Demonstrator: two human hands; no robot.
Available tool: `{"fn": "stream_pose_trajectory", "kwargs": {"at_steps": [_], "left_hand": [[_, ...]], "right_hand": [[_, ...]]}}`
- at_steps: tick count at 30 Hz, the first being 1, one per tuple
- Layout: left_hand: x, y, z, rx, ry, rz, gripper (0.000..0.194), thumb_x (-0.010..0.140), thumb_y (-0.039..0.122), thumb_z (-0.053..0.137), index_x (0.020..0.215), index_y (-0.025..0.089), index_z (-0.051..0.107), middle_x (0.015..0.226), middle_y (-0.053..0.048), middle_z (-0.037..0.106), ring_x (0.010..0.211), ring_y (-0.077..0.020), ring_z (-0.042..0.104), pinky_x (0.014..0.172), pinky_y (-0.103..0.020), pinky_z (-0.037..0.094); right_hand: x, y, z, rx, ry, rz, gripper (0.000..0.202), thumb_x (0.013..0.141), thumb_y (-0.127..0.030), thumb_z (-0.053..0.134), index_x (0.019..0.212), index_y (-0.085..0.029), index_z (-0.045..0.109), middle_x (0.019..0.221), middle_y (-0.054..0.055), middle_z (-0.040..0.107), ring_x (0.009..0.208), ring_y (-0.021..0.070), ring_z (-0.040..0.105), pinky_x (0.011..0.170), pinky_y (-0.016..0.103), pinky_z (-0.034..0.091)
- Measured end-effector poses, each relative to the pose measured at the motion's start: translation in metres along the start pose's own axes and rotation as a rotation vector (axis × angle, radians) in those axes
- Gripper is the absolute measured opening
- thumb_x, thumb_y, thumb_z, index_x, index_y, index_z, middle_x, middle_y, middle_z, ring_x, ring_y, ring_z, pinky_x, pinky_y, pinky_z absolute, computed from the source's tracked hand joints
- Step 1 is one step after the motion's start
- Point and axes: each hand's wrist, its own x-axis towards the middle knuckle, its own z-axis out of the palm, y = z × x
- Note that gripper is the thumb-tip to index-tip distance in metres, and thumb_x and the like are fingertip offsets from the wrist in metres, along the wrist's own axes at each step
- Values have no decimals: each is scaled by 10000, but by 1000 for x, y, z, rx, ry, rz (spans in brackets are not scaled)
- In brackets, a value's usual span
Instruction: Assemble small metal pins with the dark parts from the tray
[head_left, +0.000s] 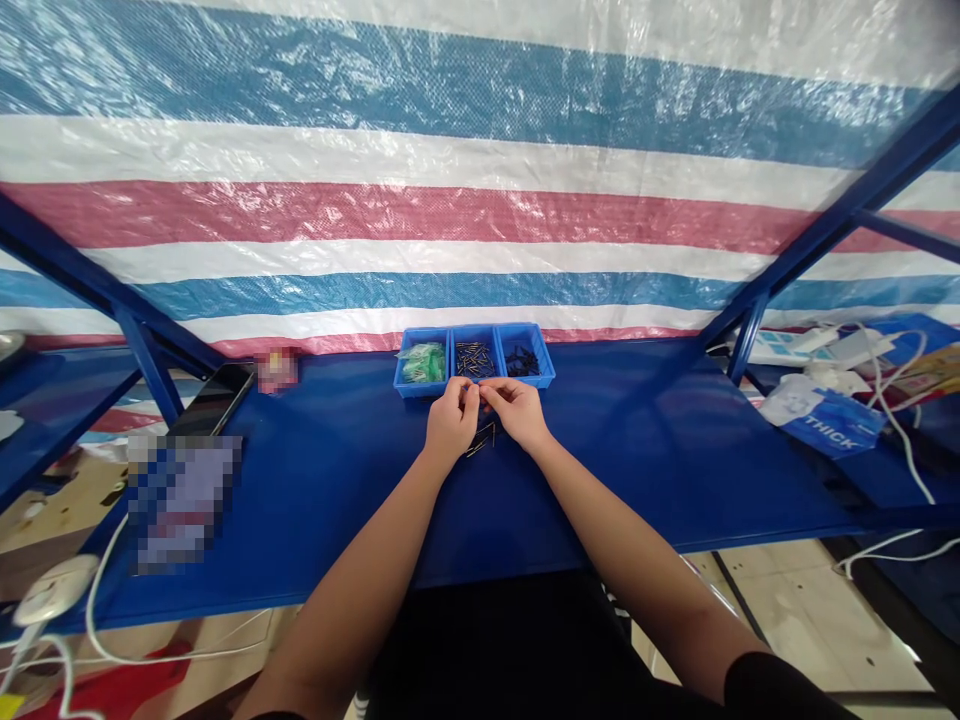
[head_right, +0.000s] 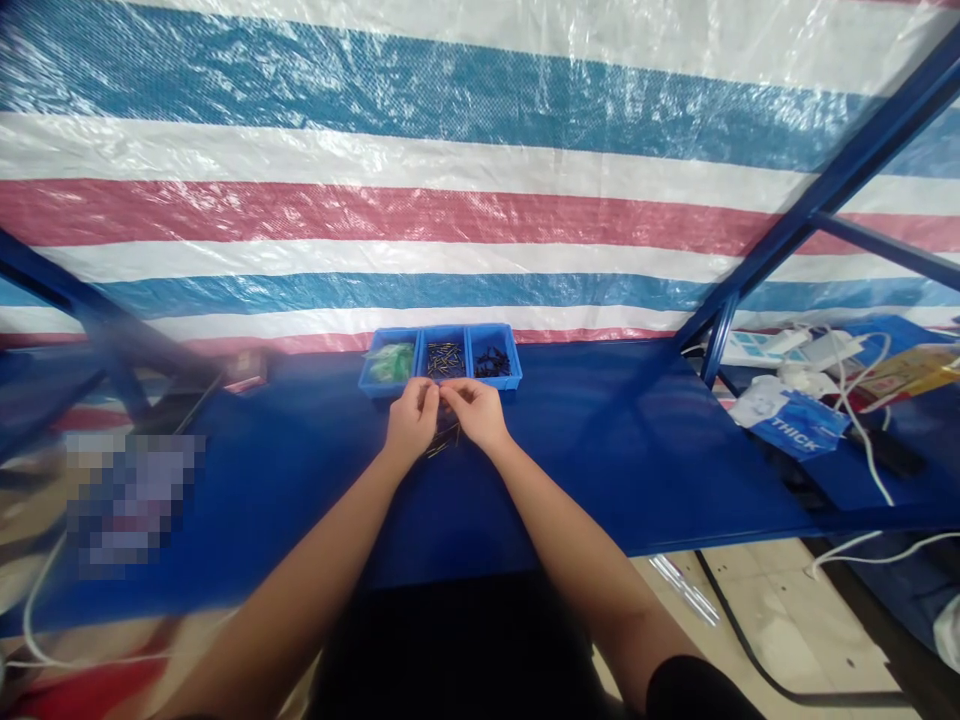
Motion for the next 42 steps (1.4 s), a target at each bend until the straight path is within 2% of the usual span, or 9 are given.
{"fn": "stream_pose_trajectory", "kwargs": {"at_steps": [4, 11, 16, 22, 25, 28, 33, 36, 42], "left_hand": [[-1, 0, 5, -107, -1, -18, 248, 963, 422, 452, 1048, 214, 556, 742, -12, 661, 650, -147, 620, 632, -257, 447], [2, 0, 4, -30, 44, -24, 378, 983, 453, 399, 769, 190, 567, 667, 8, 601, 614, -111, 535, 608, -231, 385], [3, 0, 4, -63, 34, -55, 426, 992, 456, 372, 717, 184, 550, 631, 10, 572, 597, -107, 515, 590, -231, 367], [3, -1, 4, -101, 68, -96, 435, 999, 443, 343, 710, 184, 540, 623, 11, 561, 567, -103, 498, 600, -235, 372], [3, -1, 3, -85, 103, -97, 415, 998, 425, 350, 720, 186, 544, 632, 12, 569, 566, -104, 497, 610, -235, 375], [4, 0, 2, -68, 149, -83, 407, 1000, 405, 346, 714, 187, 539, 649, 6, 580, 593, -109, 514, 630, -235, 381], [4, 0, 1, -62, 190, -82, 410, 999, 405, 356, 701, 191, 538, 632, 6, 568, 594, -113, 515, 639, -239, 385], [4, -1, 1, -75, 180, -83, 416, 1002, 412, 347, 707, 193, 543, 644, 1, 578, 589, -112, 516, 632, -239, 388], [3, -3, 3, -116, 140, -101, 405, 995, 426, 353, 715, 199, 538, 619, 3, 566, 562, -112, 505, 598, -233, 390]], "right_hand": [[2, 1, -2, 48, 6, 12, 359, 742, -490, 742, 902, -169, 735, 775, 54, 721, 648, 161, 648, 635, 310, 561], [0, -1, 1, 123, -19, 15, 334, 737, -443, 770, 911, -160, 739, 729, 33, 699, 629, 136, 623, 604, 279, 545], [-1, -4, 3, 219, -20, 54, 317, 730, -422, 783, 906, -162, 740, 716, 22, 685, 614, 117, 608, 582, 259, 532], [0, -6, 3, 308, -2, 117, 354, 718, -441, 787, 923, -159, 726, 793, 39, 703, 640, 113, 618, 590, 252, 534], [-1, -7, 3, 305, -27, 115, 473, 719, -430, 784, 1113, -193, 675, 1044, 77, 718, 759, 148, 672, 653, 287, 568], [-3, -9, 0, 146, -76, 28, 576, 782, -409, 718, 1310, -245, 556, 1240, 90, 662, 806, 163, 686, 654, 310, 569], [-6, -19, -13, -485, -181, -210, 175, 875, -275, 584, 989, -196, 690, 876, 32, 715, 714, 126, 618, 714, 289, 505], [-6, -28, -26, -672, -397, -201, 140, 829, -256, 642, 944, -190, 688, 859, 23, 696, 728, 127, 608, 674, 262, 470], [-4, -33, -42, -728, -601, -83, 407, 678, -343, 811, 1031, -203, 665, 884, 9, 661, 744, 135, 588, 638, 241, 458]]}}
